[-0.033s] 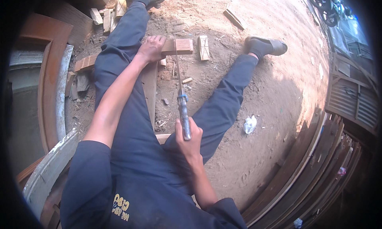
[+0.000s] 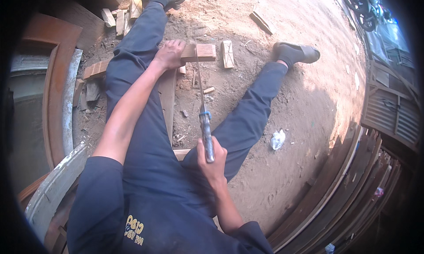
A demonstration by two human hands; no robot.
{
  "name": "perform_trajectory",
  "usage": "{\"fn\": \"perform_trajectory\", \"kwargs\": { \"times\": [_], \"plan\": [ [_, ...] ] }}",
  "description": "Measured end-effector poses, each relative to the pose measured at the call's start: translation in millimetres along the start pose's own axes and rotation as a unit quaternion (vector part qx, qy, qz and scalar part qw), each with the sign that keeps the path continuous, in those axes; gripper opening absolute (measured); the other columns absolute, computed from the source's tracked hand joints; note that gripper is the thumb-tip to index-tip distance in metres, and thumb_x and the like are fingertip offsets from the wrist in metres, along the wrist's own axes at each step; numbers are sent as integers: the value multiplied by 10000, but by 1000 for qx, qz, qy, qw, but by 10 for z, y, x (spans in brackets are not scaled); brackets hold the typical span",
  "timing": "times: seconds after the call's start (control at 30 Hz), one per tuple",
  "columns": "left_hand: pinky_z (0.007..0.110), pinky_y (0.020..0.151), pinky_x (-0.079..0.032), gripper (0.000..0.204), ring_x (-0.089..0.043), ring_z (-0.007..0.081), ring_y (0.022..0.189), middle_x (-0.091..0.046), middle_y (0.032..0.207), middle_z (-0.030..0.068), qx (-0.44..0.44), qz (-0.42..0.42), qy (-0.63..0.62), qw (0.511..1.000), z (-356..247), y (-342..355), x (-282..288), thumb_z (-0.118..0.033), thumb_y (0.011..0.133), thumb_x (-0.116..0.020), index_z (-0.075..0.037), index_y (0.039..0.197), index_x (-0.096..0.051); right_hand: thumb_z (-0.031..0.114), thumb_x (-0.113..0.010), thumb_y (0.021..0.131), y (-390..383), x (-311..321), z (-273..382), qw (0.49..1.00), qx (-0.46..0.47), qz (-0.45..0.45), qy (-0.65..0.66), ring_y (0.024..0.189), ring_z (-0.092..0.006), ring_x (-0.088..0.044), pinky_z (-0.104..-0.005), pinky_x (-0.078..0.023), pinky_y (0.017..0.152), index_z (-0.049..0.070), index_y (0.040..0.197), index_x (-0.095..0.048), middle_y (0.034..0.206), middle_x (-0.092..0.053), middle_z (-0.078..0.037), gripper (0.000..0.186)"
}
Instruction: The person sits on the ground and uses a hand saw to cut a small piece of wood held between their legs. They repeatedly saw through the wood, adjusting their grip and the wood's position as needed.
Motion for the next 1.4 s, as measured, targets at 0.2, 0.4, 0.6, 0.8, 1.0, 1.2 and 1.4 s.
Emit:
{"fn": "perform_trajectory", "kwargs": {
  "times": [0.2,0.4,0.6,0.8,1.0,1.2,1.4],
  "plan": [
    [427,913,-437,468,-569,342,1020,-582,1000,180,8,16,-18,1000,82,7,-34,-167,622,-739,-7,990,-497,83,-587,886,355,-150,35,999,-31,13,34,478,-44,-359,-274,-318,438,0,719,-518,514,-442,-14,199],
    [420,911,-444,460,-570,350,1017,-582,1019,187,2,19,0,1000,117,127,-50,-157,637,-725,-2,1003,-494,26,-602,845,-10,-102,147,998,36,18,-40,477,-41,-418,-267,-341,440,-13,741,-547,511,-441,-29,124],
    [422,943,-438,522,-565,346,1062,-583,1071,196,23,52,-16,998,88,123,11,-197,651,-742,1,1061,-487,57,-577,853,757,-396,86,1000,26,-3,-12,468,-61,-396,-287,-329,432,-1,671,-486,511,-441,-38,212],
    [424,929,-447,509,-577,341,1043,-583,1055,188,9,58,21,998,74,120,-27,-158,645,-733,9,1054,-479,28,-585,824,155,-182,73,999,32,9,-14,483,-53,-473,-257,-400,468,-36,761,-592,524,-490,-43,91],
    [430,907,-462,502,-603,338,1015,-605,1039,194,3,43,-3,999,116,112,-41,-221,662,-737,13,1029,-487,93,-552,855,919,-524,137,999,24,9,-26,478,-77,-385,-317,-335,455,-6,647,-460,505,-439,-41,248],
    [428,906,-455,533,-586,344,1020,-597,1026,185,3,3,2,1000,77,208,-152,-221,643,-750,4,1050,-488,20,-557,814,112,-16,-6,998,39,15,-37,562,-65,-525,-242,-443,553,-25,783,-598,570,-529,-49,69],
    [426,872,-465,467,-594,332,990,-598,1006,187,-16,-8,9,1000,116,66,-40,-195,670,-719,13,1016,-485,82,-554,857,940,-410,117,1000,1,18,9,500,-59,-390,-290,-333,458,-13,655,-469,528,-432,-22,239]
  ]
}}
Point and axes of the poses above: each hand's wrist, its own y-axis towards the middle knuckle, its own x-axis out of the back of the hand, z = x × y, the point moved 4 cm from there along y, towards the middle knuckle
